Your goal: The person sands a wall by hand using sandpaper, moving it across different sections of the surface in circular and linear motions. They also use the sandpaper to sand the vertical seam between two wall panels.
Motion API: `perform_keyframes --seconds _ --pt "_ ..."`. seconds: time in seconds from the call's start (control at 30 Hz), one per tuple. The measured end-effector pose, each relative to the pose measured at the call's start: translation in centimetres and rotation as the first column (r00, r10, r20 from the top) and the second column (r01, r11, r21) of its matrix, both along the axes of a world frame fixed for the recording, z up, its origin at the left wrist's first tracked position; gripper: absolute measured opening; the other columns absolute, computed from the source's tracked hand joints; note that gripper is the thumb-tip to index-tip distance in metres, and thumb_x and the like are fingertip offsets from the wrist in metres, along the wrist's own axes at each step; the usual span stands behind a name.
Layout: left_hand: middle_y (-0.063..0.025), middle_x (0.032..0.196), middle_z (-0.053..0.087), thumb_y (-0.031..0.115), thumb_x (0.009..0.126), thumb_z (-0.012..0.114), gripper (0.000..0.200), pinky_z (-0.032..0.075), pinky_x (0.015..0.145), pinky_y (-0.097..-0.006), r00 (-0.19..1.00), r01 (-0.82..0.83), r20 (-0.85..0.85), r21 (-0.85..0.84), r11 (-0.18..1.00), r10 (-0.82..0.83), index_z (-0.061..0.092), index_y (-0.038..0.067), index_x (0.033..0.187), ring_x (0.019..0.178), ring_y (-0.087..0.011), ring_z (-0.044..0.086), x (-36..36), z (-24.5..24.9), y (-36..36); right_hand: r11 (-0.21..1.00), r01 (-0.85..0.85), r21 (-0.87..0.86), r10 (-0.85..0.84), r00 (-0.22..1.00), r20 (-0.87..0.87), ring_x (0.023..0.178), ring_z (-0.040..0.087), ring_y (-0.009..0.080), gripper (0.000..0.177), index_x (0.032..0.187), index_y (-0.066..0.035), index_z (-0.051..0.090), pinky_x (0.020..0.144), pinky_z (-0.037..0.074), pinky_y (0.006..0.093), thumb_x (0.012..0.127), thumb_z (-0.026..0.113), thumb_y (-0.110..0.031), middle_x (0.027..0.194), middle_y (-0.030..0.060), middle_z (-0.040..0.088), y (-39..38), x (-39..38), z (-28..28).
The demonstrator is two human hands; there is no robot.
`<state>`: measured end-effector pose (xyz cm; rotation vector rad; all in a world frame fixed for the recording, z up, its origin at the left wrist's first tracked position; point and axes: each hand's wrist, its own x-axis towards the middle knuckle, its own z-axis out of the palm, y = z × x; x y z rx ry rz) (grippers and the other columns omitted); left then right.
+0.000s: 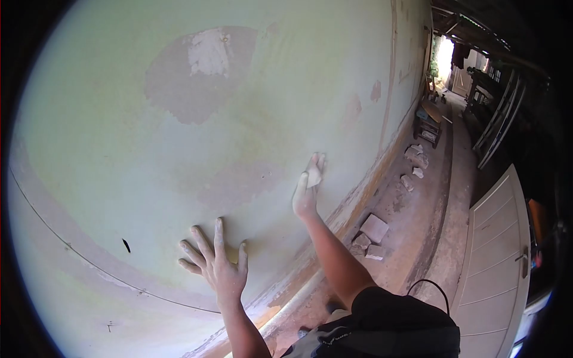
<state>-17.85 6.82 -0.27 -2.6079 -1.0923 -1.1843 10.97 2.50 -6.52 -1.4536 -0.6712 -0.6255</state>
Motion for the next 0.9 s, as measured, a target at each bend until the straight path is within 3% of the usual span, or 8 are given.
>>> perform_keyframes --seconds 0.1,0.17,0.27,0.37,0.47,0.6,0.77,0.9 --pt "-0.0146 0.175 0.020 0.042 0.086 0.078 0.082 -0.002 0.120 -0.0751 1.000 0.023 0.004 -0.032 0.999 -0.023 0.042 0.041 0.160 0.159 -0.0528 0.008 -0.5 0.2 -0.2 0.994 -0.009 0.109 0.025 0.989 -0.149 0.161 0.003 0.0437 0.067 0.164 0.006 0.017 0.130 0.006 0.0518 0.114 0.032 -0.036 0.173 0.0283 0.008 -0.7 5.6 0.4" --pt "-0.0158 0.176 0.017 0.038 0.084 0.080 0.085 -0.004 0.123 -0.0705 0.999 0.052 -0.016 -0.019 0.998 -0.052 0.044 0.030 0.161 0.161 -0.0466 0.002 -0.5 0.6 -0.4 0.980 0.036 0.194 0.077 0.834 -0.546 0.161 0.003 0.0417 0.068 0.165 0.004 0.016 0.131 0.005 0.0511 0.114 0.031 -0.038 0.173 0.0270 0.009 -0.5 4.5 4.0" --pt "-0.0152 0.176 0.017 0.034 0.086 0.078 0.086 -0.005 0.123 -0.0692 0.996 0.061 0.058 0.012 0.998 -0.061 0.040 0.024 0.162 0.162 -0.0445 0.003 -0.5 0.4 -0.6 0.994 0.085 0.068 -0.072 0.982 -0.172 0.161 0.002 0.0453 0.067 0.165 0.004 0.017 0.130 0.003 0.0533 0.113 0.032 -0.035 0.173 0.0277 0.009 3.1 -5.7 7.9" --pt "-0.0157 0.176 0.018 0.028 0.085 0.076 0.087 -0.008 0.122 -0.0697 0.975 0.009 0.222 -0.010 1.000 -0.006 0.038 0.019 0.163 0.163 -0.0417 0.005 -0.1 0.9 -1.1 0.993 -0.059 -0.099 0.057 0.998 -0.019 0.160 0.000 0.0513 0.064 0.163 0.002 0.030 0.126 0.002 0.0619 0.107 0.043 -0.027 0.173 0.0300 0.009 3.9 -16.2 7.9" --pt "-0.0170 0.176 0.017 0.022 0.084 0.073 0.088 -0.009 0.122 -0.0686 0.981 -0.083 0.178 0.050 0.995 0.073 0.035 0.015 0.163 0.163 -0.0414 0.003 -0.9 1.1 -0.6 0.959 -0.183 -0.216 0.203 0.977 0.072 0.159 0.002 0.0540 0.060 0.159 -0.002 0.042 0.125 0.002 0.0644 0.104 0.050 -0.025 0.172 0.0311 0.011 3.2 -16.1 5.0" --pt "-0.0187 0.176 0.013 0.025 0.083 0.075 0.090 -0.009 0.122 -0.0693 0.988 -0.127 0.096 0.028 0.992 0.124 0.035 0.016 0.163 0.163 -0.0429 0.001 -1.6 1.9 -0.7 0.992 -0.127 -0.002 0.127 0.992 0.020 0.159 0.004 0.0514 0.063 0.157 0.010 0.037 0.127 0.001 0.0609 0.106 0.041 -0.027 0.171 0.0329 0.013 1.1 -7.4 4.6" --pt "-0.0199 0.176 0.010 0.034 0.082 0.080 0.100 -0.010 0.122 -0.0707 0.994 -0.109 0.002 0.019 0.994 0.109 0.029 0.018 0.167 0.162 -0.0448 -0.003 -2.1 1.8 -0.6 0.998 -0.043 0.053 0.048 0.994 -0.101 0.160 -0.002 0.0486 0.068 0.163 0.008 0.019 0.127 -0.001 0.0602 0.110 0.035 -0.030 0.173 0.0290 0.008 -0.4 1.8 3.5" --pt "-0.0173 0.177 0.008 0.037 0.081 0.082 0.107 -0.007 0.125 -0.0659 0.986 -0.163 -0.032 0.027 0.986 0.164 0.024 0.016 0.168 0.163 -0.0404 -0.003 -2.4 1.1 -0.3 0.997 -0.071 -0.038 0.065 0.988 -0.143 0.161 -0.004 0.0478 0.071 0.166 0.002 0.017 0.126 -0.001 0.0634 0.110 0.038 -0.036 0.174 0.0275 0.004 1.3 -4.9 7.8"
